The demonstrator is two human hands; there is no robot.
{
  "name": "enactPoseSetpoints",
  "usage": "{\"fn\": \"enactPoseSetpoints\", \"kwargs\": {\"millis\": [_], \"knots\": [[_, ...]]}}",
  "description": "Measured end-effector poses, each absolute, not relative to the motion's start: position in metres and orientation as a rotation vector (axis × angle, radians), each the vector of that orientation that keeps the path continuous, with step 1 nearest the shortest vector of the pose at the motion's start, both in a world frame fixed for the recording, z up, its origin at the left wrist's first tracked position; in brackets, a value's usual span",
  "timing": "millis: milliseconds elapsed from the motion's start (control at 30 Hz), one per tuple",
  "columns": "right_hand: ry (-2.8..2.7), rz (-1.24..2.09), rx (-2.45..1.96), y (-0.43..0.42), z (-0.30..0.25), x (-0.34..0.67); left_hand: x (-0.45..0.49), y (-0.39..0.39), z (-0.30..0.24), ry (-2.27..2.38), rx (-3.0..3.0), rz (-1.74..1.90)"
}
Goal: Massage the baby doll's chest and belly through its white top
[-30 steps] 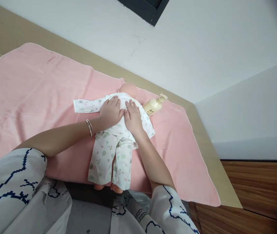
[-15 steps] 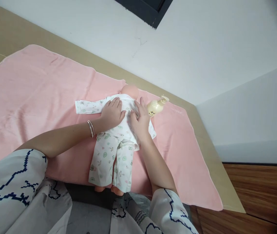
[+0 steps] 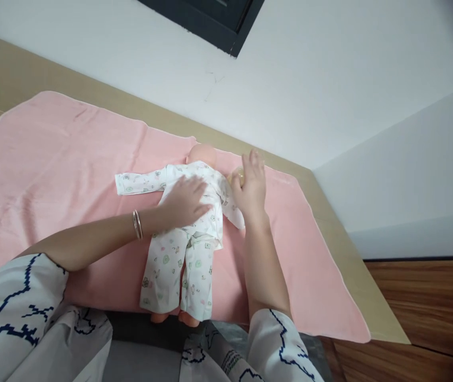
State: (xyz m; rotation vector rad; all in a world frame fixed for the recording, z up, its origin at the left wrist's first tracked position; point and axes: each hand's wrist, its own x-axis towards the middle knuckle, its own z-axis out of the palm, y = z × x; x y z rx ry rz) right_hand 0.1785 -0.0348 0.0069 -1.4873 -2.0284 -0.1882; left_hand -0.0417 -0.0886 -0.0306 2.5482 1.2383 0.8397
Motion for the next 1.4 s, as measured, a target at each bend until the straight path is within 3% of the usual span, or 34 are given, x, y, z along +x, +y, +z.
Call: {"fn": "enactPoseSetpoints", "kwargs": {"millis": [67,133,300,433,767,1100,1400], "knots": [[-1.906,-0.216,-1.542,-0.029,0.01,0.191,-0.035,-0.105,-0.013,0.759,2.533,0.817],[-1.849,-0.177,-1.582,-0.021,0.007,0.201,-0.023,-0.111,0.005,0.565,2.317,0.838],[-1.89,-0.072,-1.578,-0.005,-0.008,0.214,0.023,-0.063,0.039,0.81,1.554,0.957],[-1.96,-0.107,-1.608,-0.006,-0.004,0.215,0.047,-0.006,0.048,0.9,1.537,0.881],[-1.999,-0.173,-1.645,-0.01,0.005,0.212,0.06,0.009,0.046,0.6,0.931,0.915],[-1.969,-0.124,-1.63,-0.015,0.008,0.209,0.002,-0.034,0.03,0.824,1.007,0.896],[-2.013,-0.167,-1.666,-0.015,0.002,0.204,-0.034,-0.074,0.054,0.929,1.243,0.985]]}}
